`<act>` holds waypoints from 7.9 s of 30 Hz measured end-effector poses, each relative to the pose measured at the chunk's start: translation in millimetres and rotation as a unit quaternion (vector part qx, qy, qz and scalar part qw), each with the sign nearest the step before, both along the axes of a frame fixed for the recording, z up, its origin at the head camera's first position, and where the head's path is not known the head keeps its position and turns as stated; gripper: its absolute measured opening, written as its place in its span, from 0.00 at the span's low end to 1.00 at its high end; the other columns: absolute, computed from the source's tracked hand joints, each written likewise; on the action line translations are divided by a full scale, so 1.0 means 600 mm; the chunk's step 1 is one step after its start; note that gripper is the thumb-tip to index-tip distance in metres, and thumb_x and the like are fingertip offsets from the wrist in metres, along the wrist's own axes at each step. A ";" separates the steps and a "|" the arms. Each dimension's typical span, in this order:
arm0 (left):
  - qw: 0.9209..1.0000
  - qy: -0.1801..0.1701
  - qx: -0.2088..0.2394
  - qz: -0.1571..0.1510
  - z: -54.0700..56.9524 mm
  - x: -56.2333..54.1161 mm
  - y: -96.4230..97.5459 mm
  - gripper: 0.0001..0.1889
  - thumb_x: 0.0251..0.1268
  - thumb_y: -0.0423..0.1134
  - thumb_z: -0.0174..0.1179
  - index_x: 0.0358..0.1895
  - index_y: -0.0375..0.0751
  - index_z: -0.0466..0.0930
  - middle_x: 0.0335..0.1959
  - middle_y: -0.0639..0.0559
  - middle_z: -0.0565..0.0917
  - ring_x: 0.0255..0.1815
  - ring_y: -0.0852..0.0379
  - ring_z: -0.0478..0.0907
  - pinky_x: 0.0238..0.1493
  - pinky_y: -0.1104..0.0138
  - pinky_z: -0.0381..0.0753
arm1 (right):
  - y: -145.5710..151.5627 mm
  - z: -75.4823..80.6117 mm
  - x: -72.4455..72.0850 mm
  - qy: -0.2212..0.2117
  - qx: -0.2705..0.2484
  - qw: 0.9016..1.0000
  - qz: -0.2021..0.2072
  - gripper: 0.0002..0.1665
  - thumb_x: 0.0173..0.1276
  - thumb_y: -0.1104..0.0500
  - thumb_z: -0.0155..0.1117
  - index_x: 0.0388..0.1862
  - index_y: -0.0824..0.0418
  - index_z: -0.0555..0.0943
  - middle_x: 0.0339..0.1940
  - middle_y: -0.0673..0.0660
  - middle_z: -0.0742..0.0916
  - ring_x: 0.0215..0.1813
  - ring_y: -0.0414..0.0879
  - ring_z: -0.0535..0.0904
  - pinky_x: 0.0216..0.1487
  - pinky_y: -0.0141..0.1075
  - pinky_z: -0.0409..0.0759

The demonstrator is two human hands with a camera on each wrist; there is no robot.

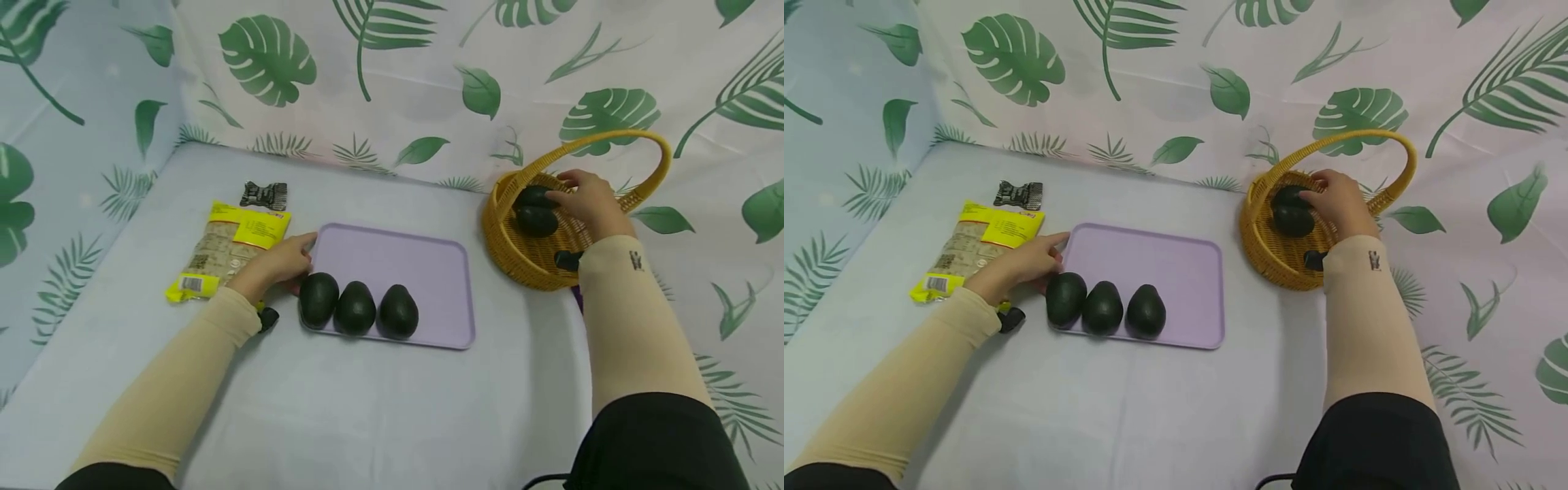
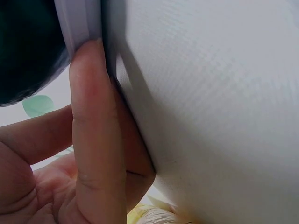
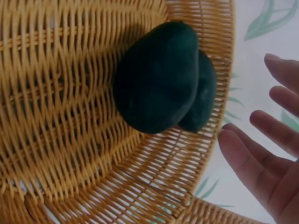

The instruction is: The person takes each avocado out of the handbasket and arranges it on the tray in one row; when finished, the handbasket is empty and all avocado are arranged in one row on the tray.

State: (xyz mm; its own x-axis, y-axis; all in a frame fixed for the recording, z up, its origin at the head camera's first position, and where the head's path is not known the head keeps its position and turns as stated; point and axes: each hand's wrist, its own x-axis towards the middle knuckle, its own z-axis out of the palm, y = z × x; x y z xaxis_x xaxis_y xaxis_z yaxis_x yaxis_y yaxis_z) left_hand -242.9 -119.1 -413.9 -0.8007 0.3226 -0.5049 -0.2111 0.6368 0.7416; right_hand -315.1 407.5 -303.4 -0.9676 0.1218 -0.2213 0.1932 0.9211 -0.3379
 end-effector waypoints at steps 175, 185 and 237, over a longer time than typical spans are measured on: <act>1.000 -0.019 -0.012 -0.007 0.020 0.007 0.012 0.41 0.67 0.27 0.48 0.81 0.43 0.41 0.46 0.35 0.74 0.27 0.53 0.78 0.31 0.64 0.84 | -0.187 -0.115 0.308 0.204 -0.176 0.923 0.275 0.41 0.57 0.64 0.76 0.69 0.59 0.72 0.70 0.58 0.72 0.59 0.52 0.78 0.50 0.41 0.84; 1.000 -0.021 -0.009 -0.004 0.019 0.007 0.011 0.41 0.66 0.26 0.48 0.81 0.43 0.42 0.45 0.35 0.74 0.26 0.53 0.78 0.31 0.64 0.84 | -0.129 -0.060 0.259 0.251 -0.125 0.928 0.245 0.39 0.56 0.65 0.76 0.68 0.60 0.74 0.67 0.58 0.75 0.58 0.51 0.77 0.51 0.23 0.79; 1.000 -0.008 -0.001 -0.007 0.009 -0.002 0.011 0.40 0.66 0.26 0.46 0.81 0.44 0.43 0.49 0.34 0.73 0.28 0.53 0.78 0.29 0.64 0.85 | 0.011 -0.036 0.035 -0.176 0.059 0.979 0.081 0.53 0.64 0.38 0.67 0.79 0.58 0.57 0.75 0.76 0.57 0.73 0.76 0.50 0.64 0.76 0.53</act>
